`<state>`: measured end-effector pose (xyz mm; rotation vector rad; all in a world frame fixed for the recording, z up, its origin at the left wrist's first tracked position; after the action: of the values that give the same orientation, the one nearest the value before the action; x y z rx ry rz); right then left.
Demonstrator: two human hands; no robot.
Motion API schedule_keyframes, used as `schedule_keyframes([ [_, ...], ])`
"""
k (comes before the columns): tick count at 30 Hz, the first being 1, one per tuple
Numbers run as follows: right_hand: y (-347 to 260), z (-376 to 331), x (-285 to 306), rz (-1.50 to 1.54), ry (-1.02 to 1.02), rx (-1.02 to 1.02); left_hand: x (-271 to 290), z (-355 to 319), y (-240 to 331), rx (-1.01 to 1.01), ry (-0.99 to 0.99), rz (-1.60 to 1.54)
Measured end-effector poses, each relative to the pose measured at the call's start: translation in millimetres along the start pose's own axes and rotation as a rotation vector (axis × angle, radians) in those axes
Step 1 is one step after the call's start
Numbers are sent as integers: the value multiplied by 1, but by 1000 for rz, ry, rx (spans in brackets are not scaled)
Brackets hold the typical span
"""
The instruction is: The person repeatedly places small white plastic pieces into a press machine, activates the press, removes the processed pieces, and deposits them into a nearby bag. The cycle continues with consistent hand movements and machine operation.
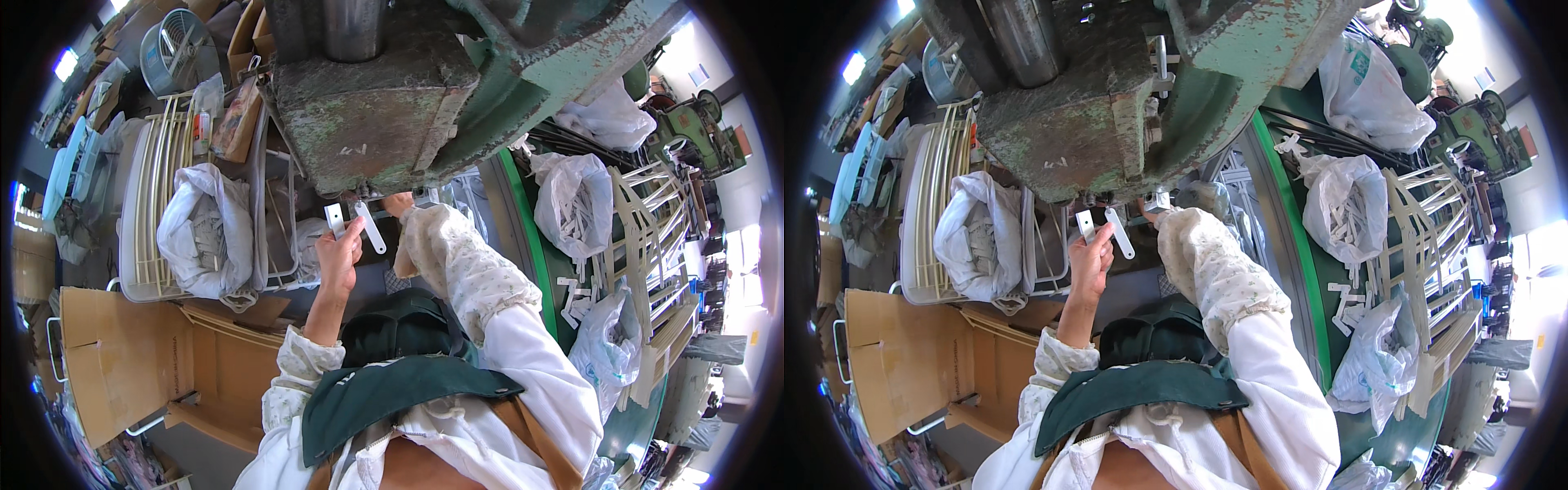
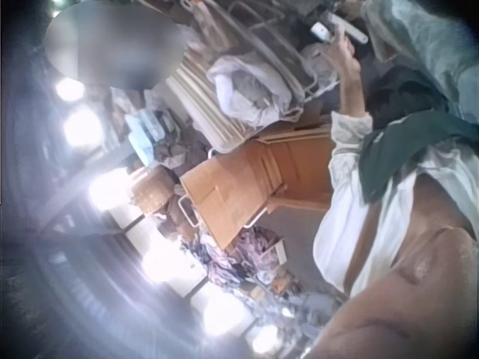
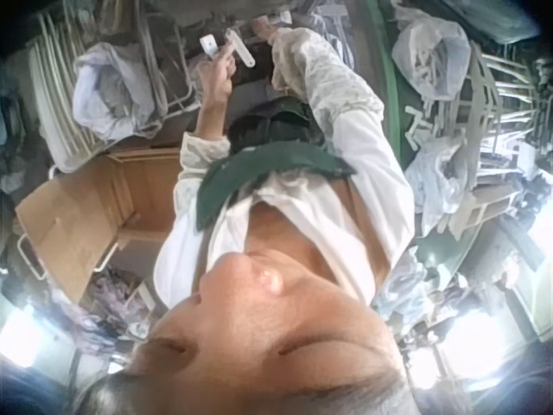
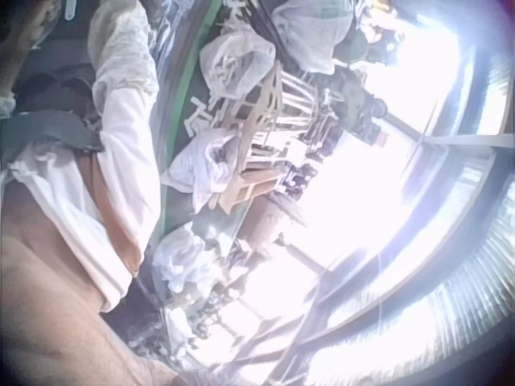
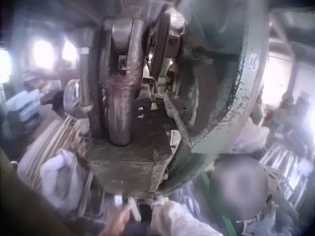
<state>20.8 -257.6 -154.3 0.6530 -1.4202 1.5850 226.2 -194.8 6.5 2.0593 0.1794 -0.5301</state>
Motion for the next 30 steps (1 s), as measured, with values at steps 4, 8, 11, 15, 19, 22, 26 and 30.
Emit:
schedule_keyframes([
  [4, 0, -12, 27, 377, -112, -88, 10, -2, 5, 47, -126, 56],
  [8, -30, -41, 80, 838, -228, -241, 23, -8, 2, -15, -154, -17],
  [11, -123, -47, 158, 827, -113, -225, 27, -18, 17, -118, -111, 139],
  [15, -128, -40, 165, 1143, -120, -259, 21, -15, 28, -230, -178, 222],
  [19, -125, -38, 152, 1043, -44, -158, 22, -16, 36, -238, -194, 253],
  [22, -129, -37, 152, 842, 31, -54, 18, -19, 41, -263, -175, 270],
  [26, -101, -36, 124, 1045, 43, -27, -3, -17, 44, -284, -219, 257],
  [30, -143, -61, 169, 616, -137, -162, -3, -7, 41, -239, -246, 339],
])
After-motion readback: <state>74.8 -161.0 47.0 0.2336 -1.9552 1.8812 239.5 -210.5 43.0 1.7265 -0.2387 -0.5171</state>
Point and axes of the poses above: each hand's wrist, its own z-axis towards the middle knuckle, its own x-axis out of the back of the hand, y = z × x, the point moved 1 cm from there along z, towards the middle knuckle, and after that the axes turned 3 degrees about y, right-handed, at the moved point
